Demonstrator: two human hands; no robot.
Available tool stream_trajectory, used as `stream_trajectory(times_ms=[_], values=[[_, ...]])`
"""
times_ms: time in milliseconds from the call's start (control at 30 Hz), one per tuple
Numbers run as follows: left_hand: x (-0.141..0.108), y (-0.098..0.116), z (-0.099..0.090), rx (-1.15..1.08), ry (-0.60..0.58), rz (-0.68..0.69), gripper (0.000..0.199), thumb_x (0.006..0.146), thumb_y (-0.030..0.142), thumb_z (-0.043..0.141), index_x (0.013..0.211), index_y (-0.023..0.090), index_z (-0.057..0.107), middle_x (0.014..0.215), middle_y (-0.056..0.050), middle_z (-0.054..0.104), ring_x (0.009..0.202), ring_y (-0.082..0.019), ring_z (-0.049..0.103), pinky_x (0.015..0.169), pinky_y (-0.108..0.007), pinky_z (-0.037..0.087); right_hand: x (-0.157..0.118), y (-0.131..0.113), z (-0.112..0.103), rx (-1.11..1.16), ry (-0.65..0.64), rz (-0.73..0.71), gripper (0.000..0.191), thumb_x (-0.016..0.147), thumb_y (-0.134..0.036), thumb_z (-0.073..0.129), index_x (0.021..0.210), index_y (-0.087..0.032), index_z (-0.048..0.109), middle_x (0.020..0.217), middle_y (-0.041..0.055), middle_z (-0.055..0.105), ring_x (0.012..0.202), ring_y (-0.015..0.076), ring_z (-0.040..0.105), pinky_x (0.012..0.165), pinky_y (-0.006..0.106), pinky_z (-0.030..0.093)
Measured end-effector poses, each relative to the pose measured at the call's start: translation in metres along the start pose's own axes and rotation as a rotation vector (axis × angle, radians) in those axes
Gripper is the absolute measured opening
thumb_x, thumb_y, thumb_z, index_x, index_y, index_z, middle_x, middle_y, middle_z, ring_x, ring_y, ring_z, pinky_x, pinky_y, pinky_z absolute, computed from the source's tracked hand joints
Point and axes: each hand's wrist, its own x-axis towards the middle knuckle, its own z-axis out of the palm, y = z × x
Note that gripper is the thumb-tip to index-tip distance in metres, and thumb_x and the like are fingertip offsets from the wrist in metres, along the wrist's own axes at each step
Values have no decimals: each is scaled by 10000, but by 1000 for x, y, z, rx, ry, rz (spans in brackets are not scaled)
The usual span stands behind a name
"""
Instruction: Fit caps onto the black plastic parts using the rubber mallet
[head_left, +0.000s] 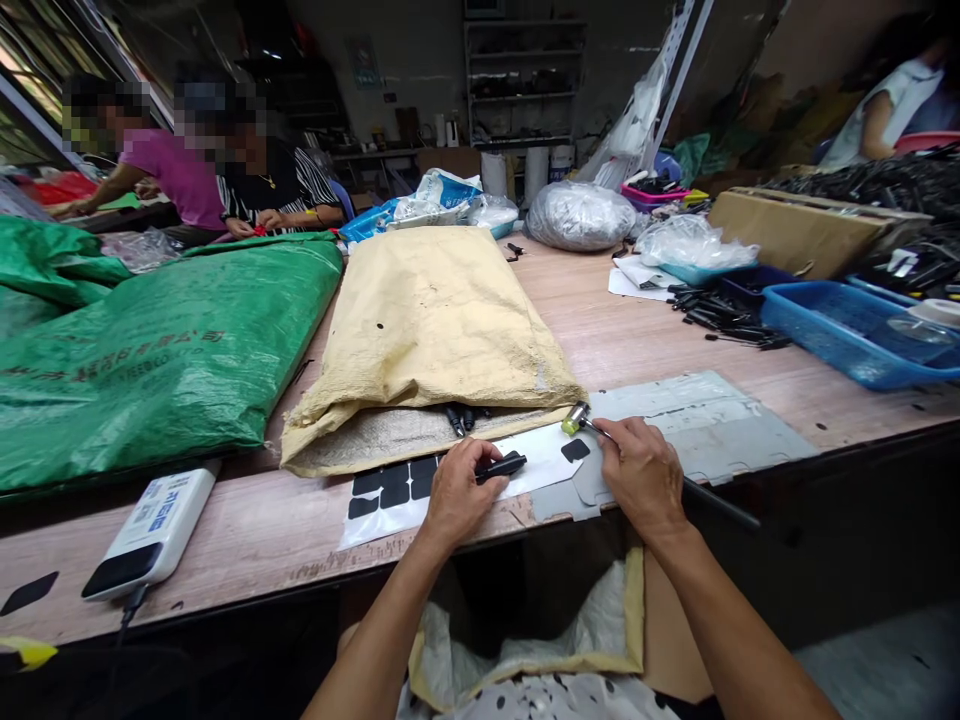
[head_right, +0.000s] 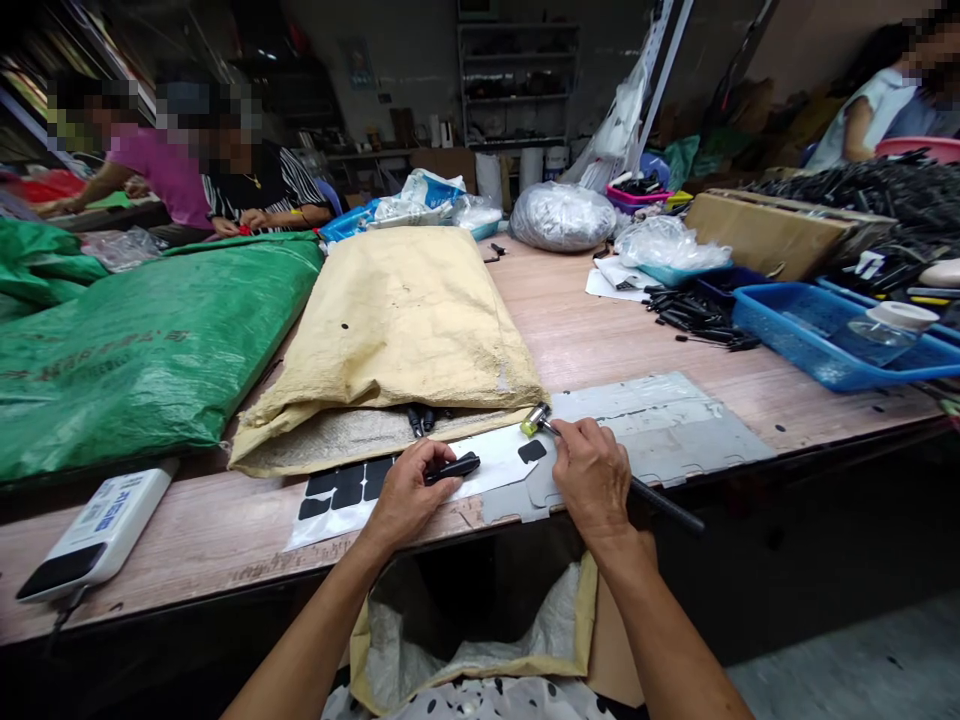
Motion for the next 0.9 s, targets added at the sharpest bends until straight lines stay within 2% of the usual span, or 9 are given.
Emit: stream_trajectory(times_ms=[100,300,533,633,700,800,900], values=[[0,-2,0,4,-2,0,188,760,138,689,921,226,646,943,-2,660,897,-200,591,795,-312,437,-2,-2,4,-2,21,9,253,920,-202,553,1091,-231,738,932,67,676,892,224,531,757,332,325],[-1,0,0,-1,-2,5,194,757,124,702,917,222,651,936,-1,662,898,-198,592,803,-315,432,-6,5,-2,86,11,-42,246,933,-196,544,1094,-240,725,966,50,686,930,213,555,795,324,358],[1,-1,0,5,-3,22,175,752,140,724,897,223,674,918,-9,670,875,-201,594,783,-317,437,2,10,8,-14,72,51,242,916,-199,564,1084,-235,733,970,53,681,904,216,531,754,335,319],[-5,5,-3,7,-23,87,130,787,200,743,900,227,684,923,-23,686,904,-218,602,795,-330,438,4,7,12,-50,82,66,245,910,-207,577,1102,-229,727,966,61,671,889,218,512,732,339,284],[-18,15,-6,-10,-111,168,107,844,235,714,947,237,686,943,-34,698,915,-220,614,809,-333,443,3,6,12,-61,85,63,245,913,-210,578,1111,-230,722,960,63,666,882,217,502,728,341,270],[-49,30,-6,-7,-371,262,129,901,271,667,1028,261,688,956,-36,718,902,-216,642,818,-334,450,2,6,11,-74,88,57,242,924,-217,578,1120,-232,718,969,61,663,883,215,497,732,340,270],[-82,31,6,84,-548,225,188,870,271,682,1058,276,692,972,-38,729,922,-240,662,840,-355,449,1,5,10,-87,94,61,240,931,-224,580,1128,-229,717,979,64,660,888,216,499,735,337,274]])
